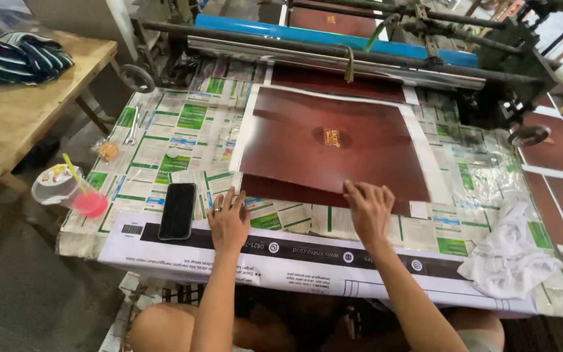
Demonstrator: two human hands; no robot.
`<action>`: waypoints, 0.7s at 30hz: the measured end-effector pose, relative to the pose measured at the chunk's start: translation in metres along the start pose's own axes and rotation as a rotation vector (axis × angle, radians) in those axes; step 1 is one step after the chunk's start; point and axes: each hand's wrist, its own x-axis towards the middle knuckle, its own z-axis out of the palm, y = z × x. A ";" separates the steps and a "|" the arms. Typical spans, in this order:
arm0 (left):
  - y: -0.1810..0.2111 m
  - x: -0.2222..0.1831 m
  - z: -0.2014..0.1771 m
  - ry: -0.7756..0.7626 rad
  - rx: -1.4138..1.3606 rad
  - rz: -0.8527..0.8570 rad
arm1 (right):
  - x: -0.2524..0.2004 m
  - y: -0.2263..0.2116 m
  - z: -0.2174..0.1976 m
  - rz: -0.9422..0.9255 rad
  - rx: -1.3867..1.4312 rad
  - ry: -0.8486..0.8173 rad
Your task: The person feeds printed paper sheets through a laminating or coating machine on a production floor.
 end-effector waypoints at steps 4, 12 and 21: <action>-0.002 0.000 0.003 -0.016 -0.035 -0.025 | -0.031 -0.006 0.018 0.000 -0.008 -0.162; -0.002 0.001 0.008 -0.030 -0.022 -0.036 | -0.021 0.006 0.028 0.114 -0.093 -0.496; 0.000 0.000 0.006 -0.004 -0.030 -0.044 | 0.041 0.040 0.063 0.162 -0.082 -0.593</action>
